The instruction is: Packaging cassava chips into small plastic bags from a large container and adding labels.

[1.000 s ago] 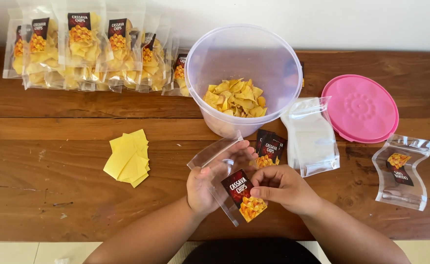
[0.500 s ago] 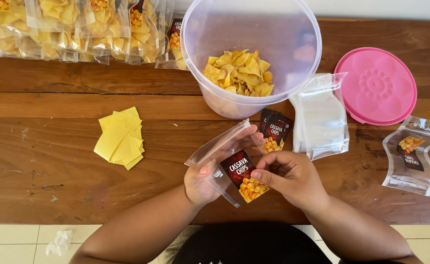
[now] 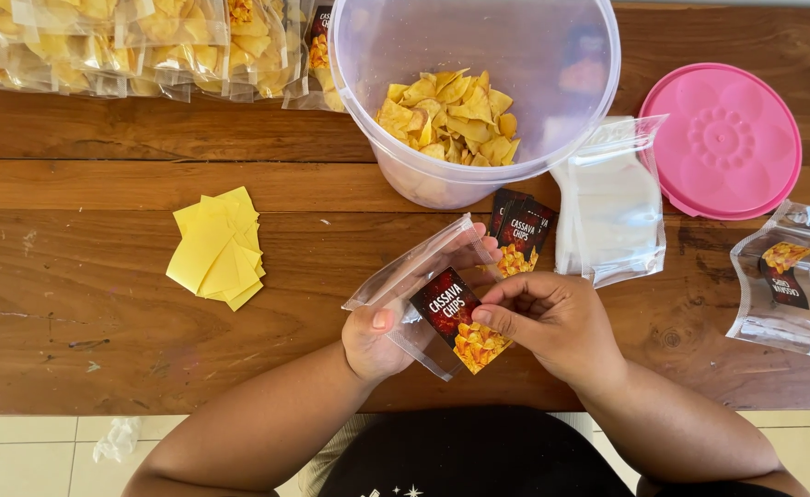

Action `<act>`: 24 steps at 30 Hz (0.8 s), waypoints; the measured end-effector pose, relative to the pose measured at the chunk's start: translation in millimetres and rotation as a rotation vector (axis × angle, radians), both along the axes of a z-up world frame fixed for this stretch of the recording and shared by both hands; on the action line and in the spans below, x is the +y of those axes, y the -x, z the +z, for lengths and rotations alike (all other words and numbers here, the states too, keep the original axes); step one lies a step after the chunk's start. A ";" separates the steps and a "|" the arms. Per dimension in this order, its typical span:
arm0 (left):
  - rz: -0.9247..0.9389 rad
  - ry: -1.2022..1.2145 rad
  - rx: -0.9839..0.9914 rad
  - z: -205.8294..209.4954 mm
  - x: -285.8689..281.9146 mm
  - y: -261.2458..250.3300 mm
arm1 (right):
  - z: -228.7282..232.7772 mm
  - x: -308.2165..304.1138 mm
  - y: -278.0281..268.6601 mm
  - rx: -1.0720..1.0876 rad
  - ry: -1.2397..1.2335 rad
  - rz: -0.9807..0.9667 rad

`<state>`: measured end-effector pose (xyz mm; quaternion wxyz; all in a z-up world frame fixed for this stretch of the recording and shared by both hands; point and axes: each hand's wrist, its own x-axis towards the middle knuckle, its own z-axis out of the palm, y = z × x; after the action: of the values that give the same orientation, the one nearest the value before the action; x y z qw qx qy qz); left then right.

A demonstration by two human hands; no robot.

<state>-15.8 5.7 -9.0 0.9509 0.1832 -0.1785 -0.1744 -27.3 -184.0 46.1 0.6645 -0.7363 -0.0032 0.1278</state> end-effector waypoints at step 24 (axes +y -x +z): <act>0.024 -0.127 -0.065 0.3 -0.2 3.9 | -10.2 3.4 -0.4 -0.043 -0.026 0.011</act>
<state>-19.7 5.5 -8.7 0.9332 0.2507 -0.1956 -0.1677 -26.9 -180.6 35.9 0.6730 -0.7302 -0.0232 0.1154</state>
